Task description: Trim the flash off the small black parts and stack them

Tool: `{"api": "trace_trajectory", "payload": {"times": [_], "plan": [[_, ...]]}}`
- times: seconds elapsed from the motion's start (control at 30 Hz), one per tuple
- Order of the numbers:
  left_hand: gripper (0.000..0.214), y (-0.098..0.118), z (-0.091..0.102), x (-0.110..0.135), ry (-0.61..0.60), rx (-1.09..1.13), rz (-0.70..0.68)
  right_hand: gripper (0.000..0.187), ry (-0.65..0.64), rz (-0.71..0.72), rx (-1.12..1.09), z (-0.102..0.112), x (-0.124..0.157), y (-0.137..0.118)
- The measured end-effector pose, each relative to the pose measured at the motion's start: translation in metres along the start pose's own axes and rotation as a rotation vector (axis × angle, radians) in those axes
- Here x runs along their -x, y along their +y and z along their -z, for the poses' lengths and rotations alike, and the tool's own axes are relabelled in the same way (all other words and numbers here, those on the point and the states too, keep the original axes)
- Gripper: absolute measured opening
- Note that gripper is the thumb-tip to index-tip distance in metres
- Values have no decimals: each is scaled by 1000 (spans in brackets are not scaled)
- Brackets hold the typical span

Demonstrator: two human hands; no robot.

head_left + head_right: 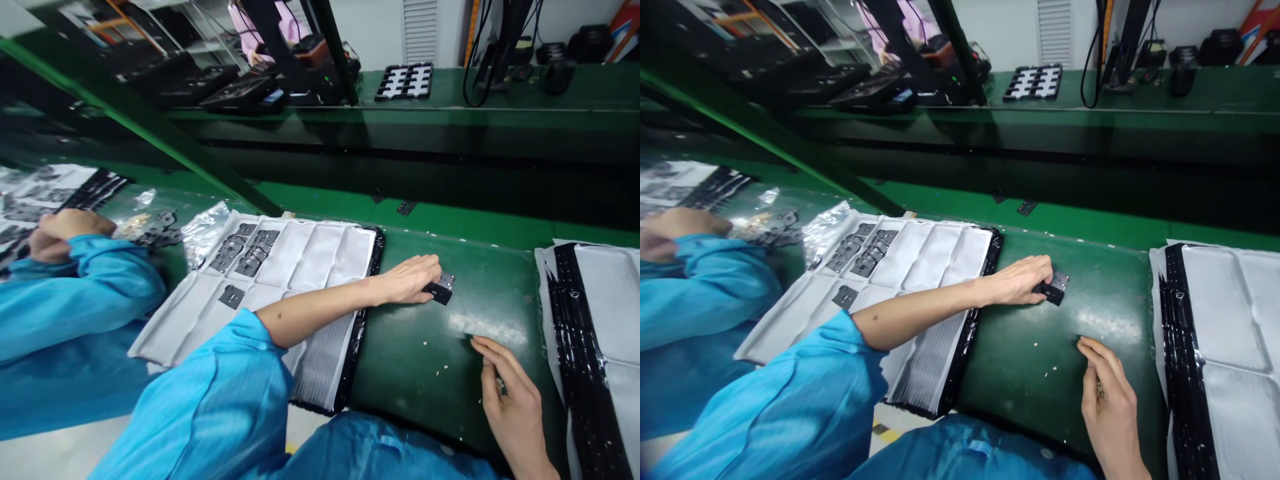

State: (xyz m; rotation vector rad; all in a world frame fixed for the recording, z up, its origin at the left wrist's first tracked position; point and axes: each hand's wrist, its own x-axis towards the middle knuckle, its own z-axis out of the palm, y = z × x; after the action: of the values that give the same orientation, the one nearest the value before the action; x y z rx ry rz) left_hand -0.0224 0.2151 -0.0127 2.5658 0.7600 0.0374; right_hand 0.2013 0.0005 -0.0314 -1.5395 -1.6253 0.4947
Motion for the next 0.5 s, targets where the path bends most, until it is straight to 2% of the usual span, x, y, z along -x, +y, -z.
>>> {"api": "trace_trajectory", "payload": {"times": [0.07, 0.17, 0.27, 0.37, 0.43, 0.5], "plan": [[30, -6, 8, -6, 4, 27, 59, 31, 11, 11, -5, 0, 0, 0], [38, -24, 28, -23, 37, 104, 249, 31, 24, 26, -17, 1, 0, 2], [38, -52, 50, -47, 169, 74, 486, 31, 40, 45, -13, 2, 1, 5], [48, -81, 66, -71, 280, 8, 713, 30, 51, 59, 1, 3, 2, 7], [55, -96, 72, -83, 283, 5, 811, 28, 69, 69, -4, 3, 2, 8], [50, -105, 73, -91, 248, 28, 839, 28, 89, 76, -1, 3, 2, 8]]}}
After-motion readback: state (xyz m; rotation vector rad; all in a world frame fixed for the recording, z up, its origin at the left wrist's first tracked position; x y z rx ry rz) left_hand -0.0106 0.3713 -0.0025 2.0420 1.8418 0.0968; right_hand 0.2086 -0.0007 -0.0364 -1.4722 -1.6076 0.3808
